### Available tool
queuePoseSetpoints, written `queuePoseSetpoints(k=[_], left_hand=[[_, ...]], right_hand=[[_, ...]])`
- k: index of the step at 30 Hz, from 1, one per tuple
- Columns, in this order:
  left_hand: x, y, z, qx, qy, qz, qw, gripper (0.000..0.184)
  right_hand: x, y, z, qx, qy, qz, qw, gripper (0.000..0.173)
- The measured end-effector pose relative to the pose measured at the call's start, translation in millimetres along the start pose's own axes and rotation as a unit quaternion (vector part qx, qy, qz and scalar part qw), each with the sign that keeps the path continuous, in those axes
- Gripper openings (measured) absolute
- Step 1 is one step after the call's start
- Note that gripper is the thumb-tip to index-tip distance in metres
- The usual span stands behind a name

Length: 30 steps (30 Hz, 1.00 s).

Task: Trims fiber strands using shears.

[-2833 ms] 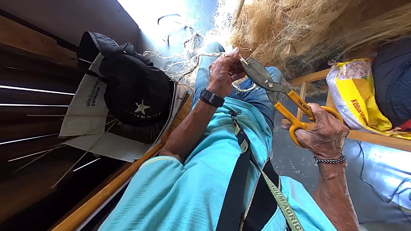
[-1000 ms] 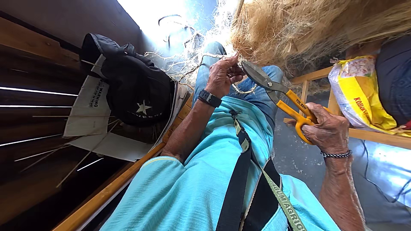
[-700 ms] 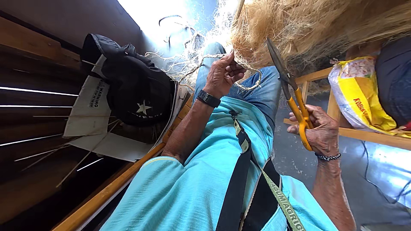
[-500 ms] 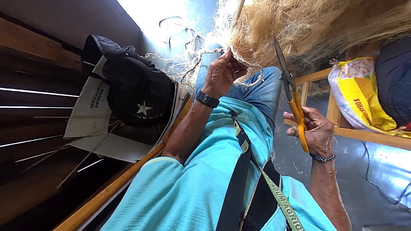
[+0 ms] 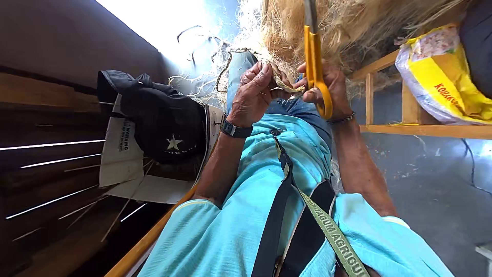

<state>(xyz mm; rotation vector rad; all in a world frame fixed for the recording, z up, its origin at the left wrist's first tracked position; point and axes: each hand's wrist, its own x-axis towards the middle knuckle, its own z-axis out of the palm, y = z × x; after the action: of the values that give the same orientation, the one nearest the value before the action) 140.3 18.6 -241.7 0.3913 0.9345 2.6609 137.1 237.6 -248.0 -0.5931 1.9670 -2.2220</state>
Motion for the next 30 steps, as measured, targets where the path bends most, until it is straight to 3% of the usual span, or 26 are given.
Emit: queuePoseSetpoints(k=[2,6,13,20,25,30], left_hand=[[1.0,6.3,-6.8,0.020,0.007,0.029,0.999,0.021],[2.2,23.2,-26.4,0.075,0.039,0.096,0.992,0.018],[-10.0,29.1,-45.8,0.092,0.083,0.086,0.989,0.013],[-4.3,14.9,-51.3,-0.041,0.149,0.116,0.981,0.026],[18.2,-3.3,-64.1,-0.121,0.232,0.119,0.958,0.030],[29.6,-21.4,-70.8,-0.174,0.296,0.041,0.938,0.031]], right_hand=[[-1.2,8.8,1.9,0.056,-0.024,0.022,0.998,0.057],[-17.1,5.6,-3.9,0.000,-0.017,0.054,0.998,0.059],[-24.6,-19.0,-19.3,-0.110,0.033,0.050,0.992,0.058],[-35.8,-40.4,-3.3,-0.159,0.027,0.027,0.986,0.054],[-25.5,-22.6,2.0,-0.145,0.072,0.045,0.986,0.059],[-19.1,-10.3,20.6,-0.173,0.118,0.053,0.976,0.055]])
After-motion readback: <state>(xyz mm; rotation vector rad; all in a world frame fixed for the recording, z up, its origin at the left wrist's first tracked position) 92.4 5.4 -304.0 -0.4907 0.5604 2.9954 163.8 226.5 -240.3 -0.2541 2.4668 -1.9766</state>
